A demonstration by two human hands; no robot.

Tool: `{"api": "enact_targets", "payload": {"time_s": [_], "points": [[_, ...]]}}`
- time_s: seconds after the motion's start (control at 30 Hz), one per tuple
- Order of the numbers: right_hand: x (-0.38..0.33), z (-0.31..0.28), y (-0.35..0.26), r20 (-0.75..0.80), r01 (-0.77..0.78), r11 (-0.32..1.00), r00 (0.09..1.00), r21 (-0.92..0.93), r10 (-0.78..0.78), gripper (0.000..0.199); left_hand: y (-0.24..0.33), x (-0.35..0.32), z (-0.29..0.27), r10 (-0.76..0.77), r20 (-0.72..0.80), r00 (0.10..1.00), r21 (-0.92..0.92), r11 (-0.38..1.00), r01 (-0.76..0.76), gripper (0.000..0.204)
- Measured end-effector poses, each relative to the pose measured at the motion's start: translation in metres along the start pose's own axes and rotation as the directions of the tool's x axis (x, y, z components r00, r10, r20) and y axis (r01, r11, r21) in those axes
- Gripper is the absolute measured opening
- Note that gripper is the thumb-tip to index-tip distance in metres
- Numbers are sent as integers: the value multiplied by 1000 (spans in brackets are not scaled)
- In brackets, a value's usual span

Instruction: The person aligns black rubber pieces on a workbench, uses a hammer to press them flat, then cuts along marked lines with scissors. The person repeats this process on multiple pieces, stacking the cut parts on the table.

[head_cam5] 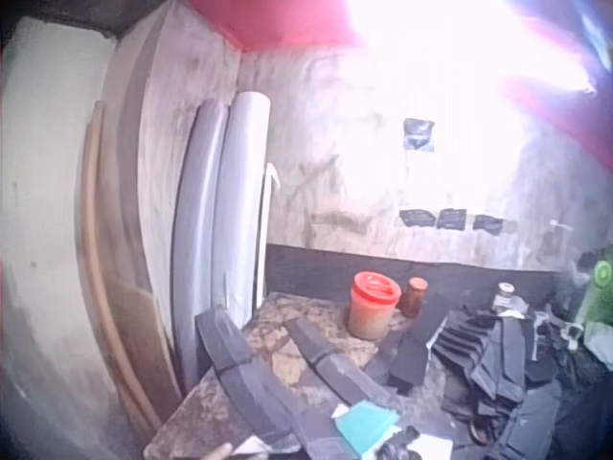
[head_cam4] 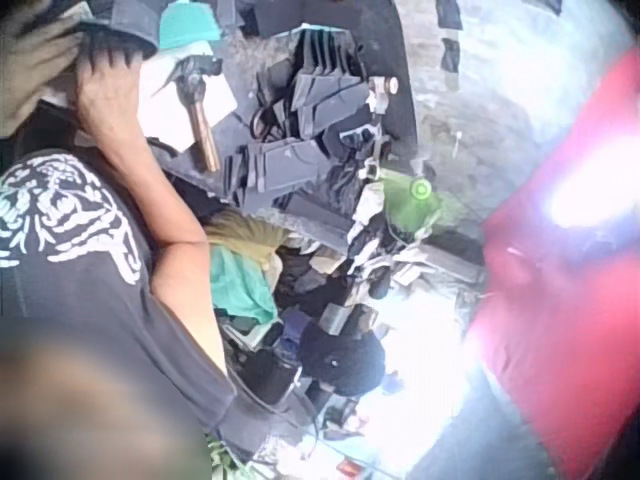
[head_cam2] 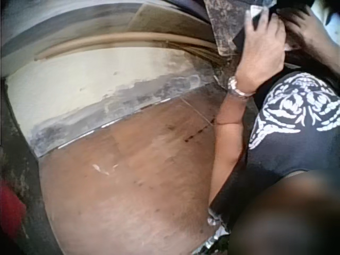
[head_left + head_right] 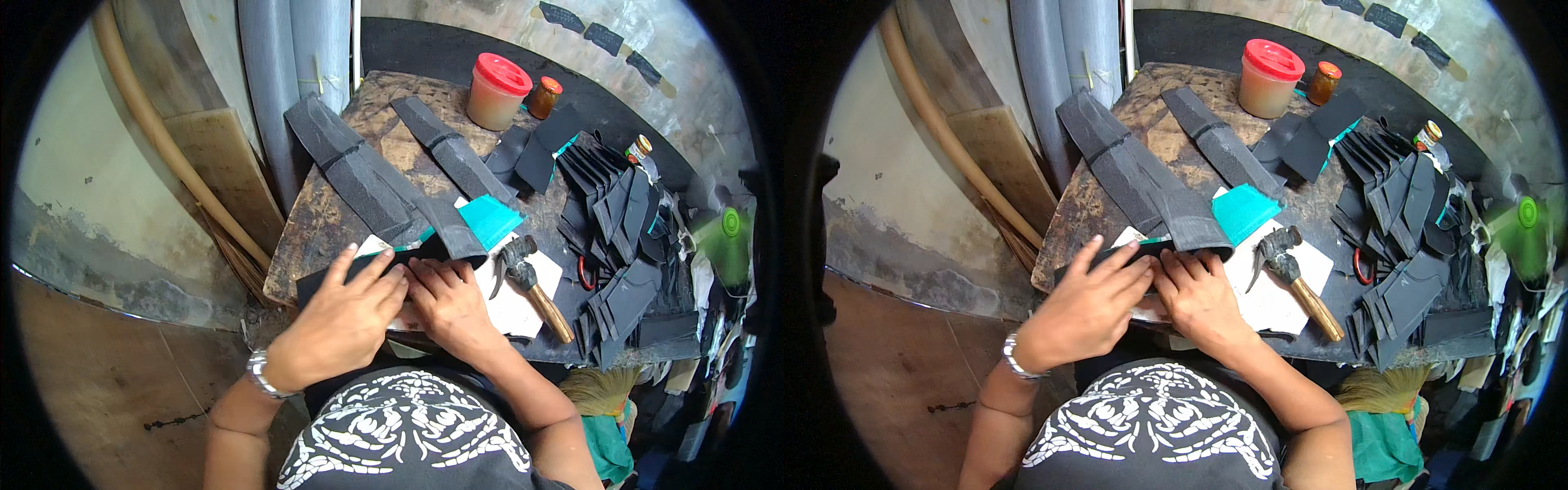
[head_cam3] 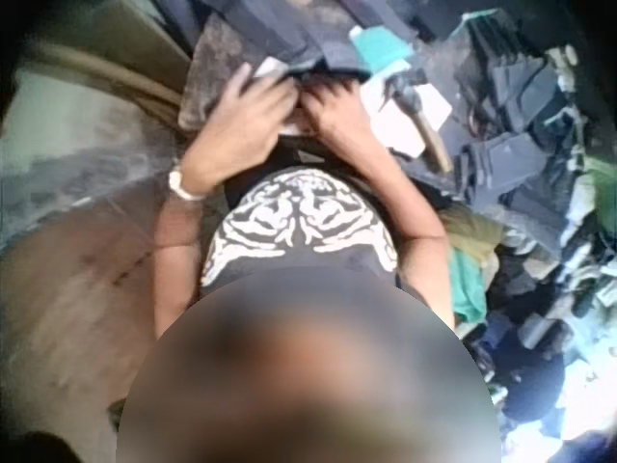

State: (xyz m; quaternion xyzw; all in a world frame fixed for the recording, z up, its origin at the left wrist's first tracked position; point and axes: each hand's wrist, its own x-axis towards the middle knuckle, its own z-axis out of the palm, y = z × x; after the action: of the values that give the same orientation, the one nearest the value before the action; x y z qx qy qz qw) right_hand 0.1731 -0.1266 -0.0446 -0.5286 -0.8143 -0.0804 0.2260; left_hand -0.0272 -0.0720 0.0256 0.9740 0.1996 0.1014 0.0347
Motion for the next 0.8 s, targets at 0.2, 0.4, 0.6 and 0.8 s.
{"api": "enact_targets", "payload": {"time_s": [0.2, 0.4, 0.6, 0.8], "points": [[4, -52, 28, -166, -6, 961, 985, 278, 54, 39, -3, 17, 37, 42, 45, 998, 232, 971, -51, 51], [4, -67, 57, 99, -660, 724, 749, 202, 655, 77, -15, 10, 21, 112, 10, 994, 246, 963, -111, 36], [1, -49, 45, 191, -317, 948, 930, -22, 315, 57, -19, -7, 7, 96, 111, 989, 387, 912, -132, 31], [8, -30, 17, 191, -214, 976, 958, -33, 217, 49, -9, -10, 18, 161, 95, 982, 418, 889, -186, 35]]}}
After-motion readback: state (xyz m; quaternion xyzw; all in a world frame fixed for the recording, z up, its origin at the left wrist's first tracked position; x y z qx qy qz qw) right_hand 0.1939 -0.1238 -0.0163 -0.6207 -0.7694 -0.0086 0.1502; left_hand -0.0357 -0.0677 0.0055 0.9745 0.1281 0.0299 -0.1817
